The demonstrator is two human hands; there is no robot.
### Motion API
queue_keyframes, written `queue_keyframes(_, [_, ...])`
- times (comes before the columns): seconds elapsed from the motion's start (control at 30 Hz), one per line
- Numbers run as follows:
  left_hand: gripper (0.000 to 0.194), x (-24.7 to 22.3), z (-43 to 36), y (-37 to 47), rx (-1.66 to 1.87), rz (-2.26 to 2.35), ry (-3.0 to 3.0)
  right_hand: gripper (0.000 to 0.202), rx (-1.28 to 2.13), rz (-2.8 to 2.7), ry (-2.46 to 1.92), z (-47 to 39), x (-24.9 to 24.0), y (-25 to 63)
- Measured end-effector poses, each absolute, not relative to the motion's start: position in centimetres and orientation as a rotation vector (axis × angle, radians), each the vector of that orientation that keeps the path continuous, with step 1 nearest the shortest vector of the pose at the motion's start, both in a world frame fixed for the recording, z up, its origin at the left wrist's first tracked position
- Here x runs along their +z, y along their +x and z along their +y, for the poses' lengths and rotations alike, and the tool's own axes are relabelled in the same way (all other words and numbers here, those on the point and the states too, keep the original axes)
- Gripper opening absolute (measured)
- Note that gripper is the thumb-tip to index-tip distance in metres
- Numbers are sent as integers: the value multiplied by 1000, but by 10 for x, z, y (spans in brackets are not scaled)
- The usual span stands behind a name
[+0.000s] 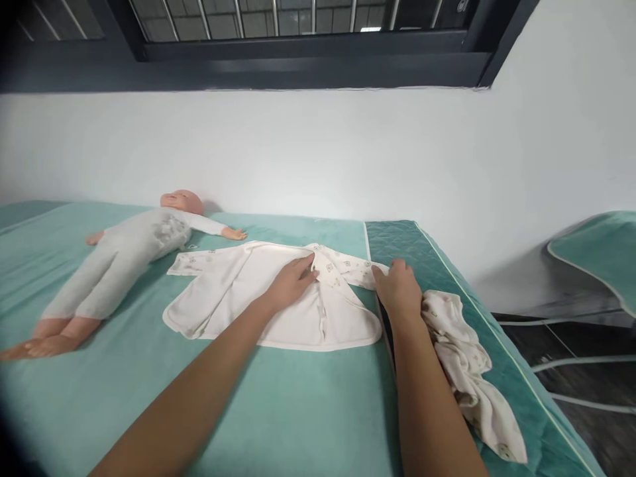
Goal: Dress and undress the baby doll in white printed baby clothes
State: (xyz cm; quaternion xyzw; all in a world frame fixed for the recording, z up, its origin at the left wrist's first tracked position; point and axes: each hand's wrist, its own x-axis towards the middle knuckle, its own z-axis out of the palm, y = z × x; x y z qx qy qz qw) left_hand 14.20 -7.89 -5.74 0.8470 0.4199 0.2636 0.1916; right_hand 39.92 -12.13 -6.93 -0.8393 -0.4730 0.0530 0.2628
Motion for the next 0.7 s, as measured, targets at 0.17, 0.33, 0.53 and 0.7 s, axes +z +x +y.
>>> queue_keyframes(0.17, [28,-49,-78,139,751,1127,2273,48,283,-1275,-2254,-118,-71,402])
queue_keyframes(0.33, [29,-47,-79,140,738,1118,2260,43,232,-1160,-1858,-114,-64,404])
queue_keyframes(0.53, [62,-50,-80,139,724,1189,2059,49,217,-1305,-2028,-119,-71,408])
queue_keyframes(0.7, [64,-51,-80,140,716,1179,2093,45,-7,-1311,-2137,-122,-68,397])
